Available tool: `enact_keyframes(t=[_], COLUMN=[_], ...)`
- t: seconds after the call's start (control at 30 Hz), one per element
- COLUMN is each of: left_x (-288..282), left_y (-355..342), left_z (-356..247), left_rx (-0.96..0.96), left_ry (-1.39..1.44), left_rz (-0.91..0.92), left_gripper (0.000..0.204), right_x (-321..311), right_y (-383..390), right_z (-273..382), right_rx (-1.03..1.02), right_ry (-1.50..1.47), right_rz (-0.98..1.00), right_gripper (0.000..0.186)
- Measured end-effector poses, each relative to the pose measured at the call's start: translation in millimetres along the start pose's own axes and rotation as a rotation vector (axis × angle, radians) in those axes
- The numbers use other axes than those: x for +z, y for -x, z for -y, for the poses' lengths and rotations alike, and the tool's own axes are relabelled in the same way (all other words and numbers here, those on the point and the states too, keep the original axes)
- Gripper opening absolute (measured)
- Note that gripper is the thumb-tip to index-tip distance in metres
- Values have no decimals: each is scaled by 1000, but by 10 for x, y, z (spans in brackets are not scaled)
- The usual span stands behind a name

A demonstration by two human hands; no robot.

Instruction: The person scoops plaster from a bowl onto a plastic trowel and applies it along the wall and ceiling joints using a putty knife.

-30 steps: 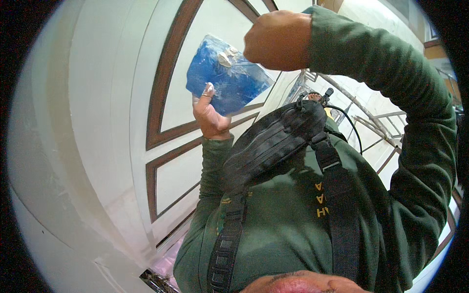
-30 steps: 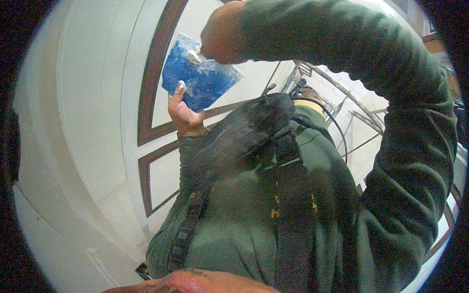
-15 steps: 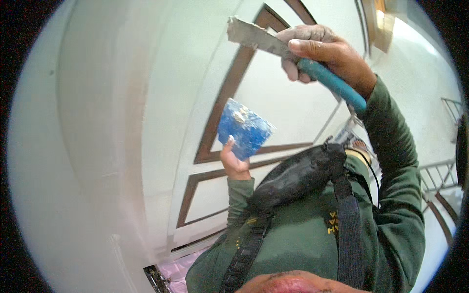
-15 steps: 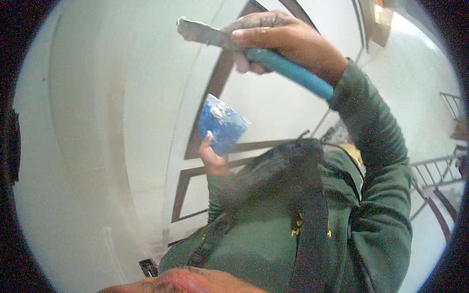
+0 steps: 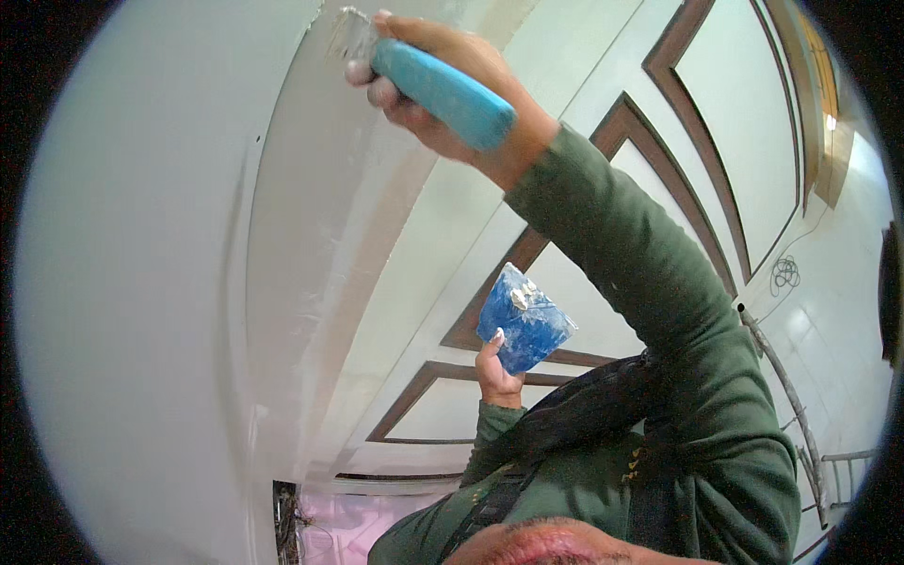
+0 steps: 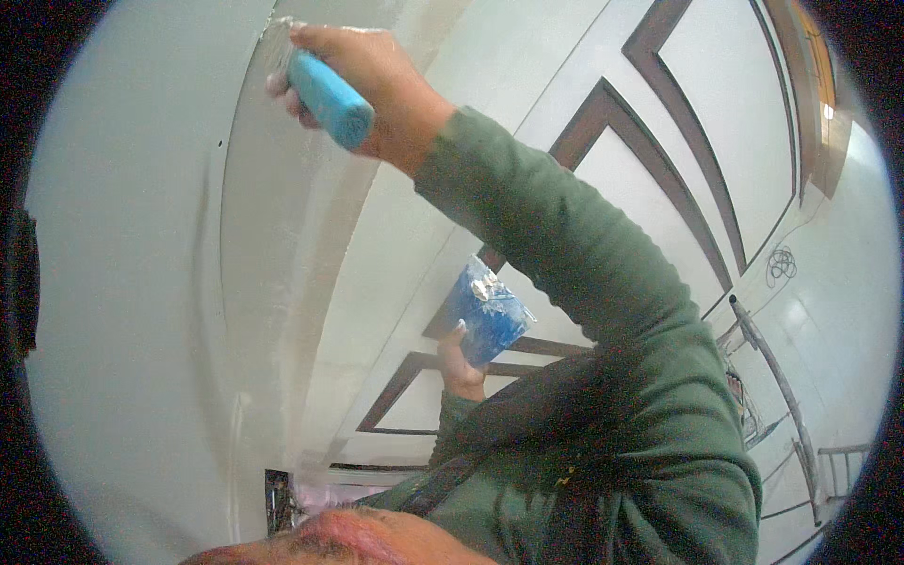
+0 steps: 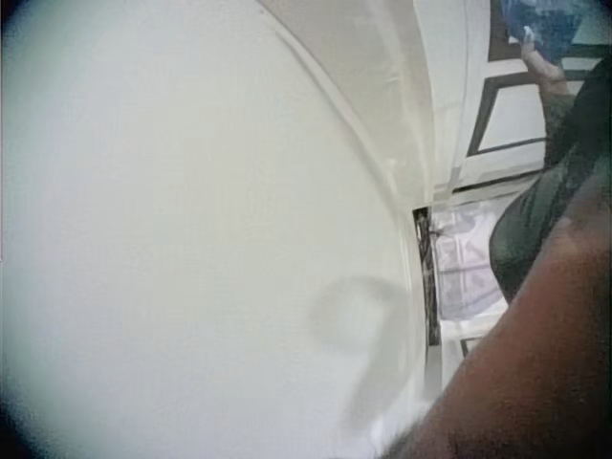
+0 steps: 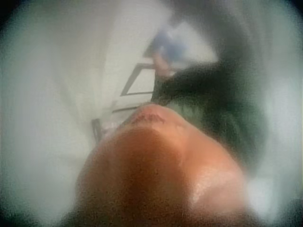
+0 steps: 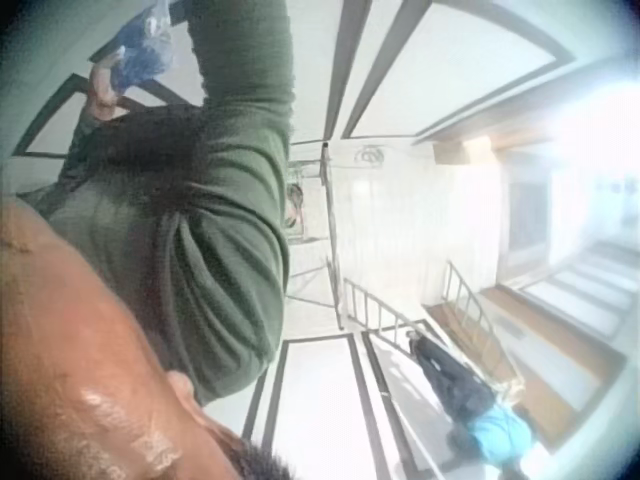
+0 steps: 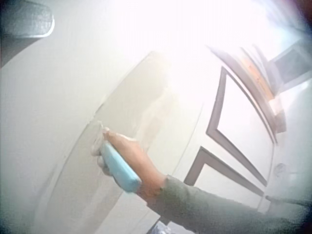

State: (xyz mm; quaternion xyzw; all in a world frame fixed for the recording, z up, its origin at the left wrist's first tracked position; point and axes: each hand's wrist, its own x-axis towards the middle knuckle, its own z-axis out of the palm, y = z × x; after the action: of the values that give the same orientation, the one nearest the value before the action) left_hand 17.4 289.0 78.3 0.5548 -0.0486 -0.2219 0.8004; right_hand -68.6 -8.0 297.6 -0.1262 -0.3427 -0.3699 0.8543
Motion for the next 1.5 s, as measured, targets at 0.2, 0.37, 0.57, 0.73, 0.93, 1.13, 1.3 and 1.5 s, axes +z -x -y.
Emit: enact_keyframes(t=[0.2,0.37,0.57,0.73,0.93,1.13,1.3,1.5], left_x=[29,-15,32,83,301,294,422,370], left_y=[41,69,124,161,276,289,358,352], left_z=[10,41,76,83,88,102,89,124], left_rx=[28,36,69,88,109,121,161,162], left_ry=[17,81,63,79,40,29,12,-118], left_rz=[17,24,22,3,-93,-70,-64,-95], left_gripper=[45,44,44,46,42,36,34,34], right_x=[-209,-263,1,319,300,-262,-514,-645], right_y=[-565,-734,-815,-877,-977,-1183,-1118,-750], right_z=[213,21,234,301,294,35,-15,156], right_rx=[178,-2,224,122,173,10,-301,308], right_ry=[-318,-317,-460,-266,-317,-353,-43,-432], right_rz=[95,210,84,-18,5,441,455,180], right_gripper=[27,24,15,13,15,13,15,19])
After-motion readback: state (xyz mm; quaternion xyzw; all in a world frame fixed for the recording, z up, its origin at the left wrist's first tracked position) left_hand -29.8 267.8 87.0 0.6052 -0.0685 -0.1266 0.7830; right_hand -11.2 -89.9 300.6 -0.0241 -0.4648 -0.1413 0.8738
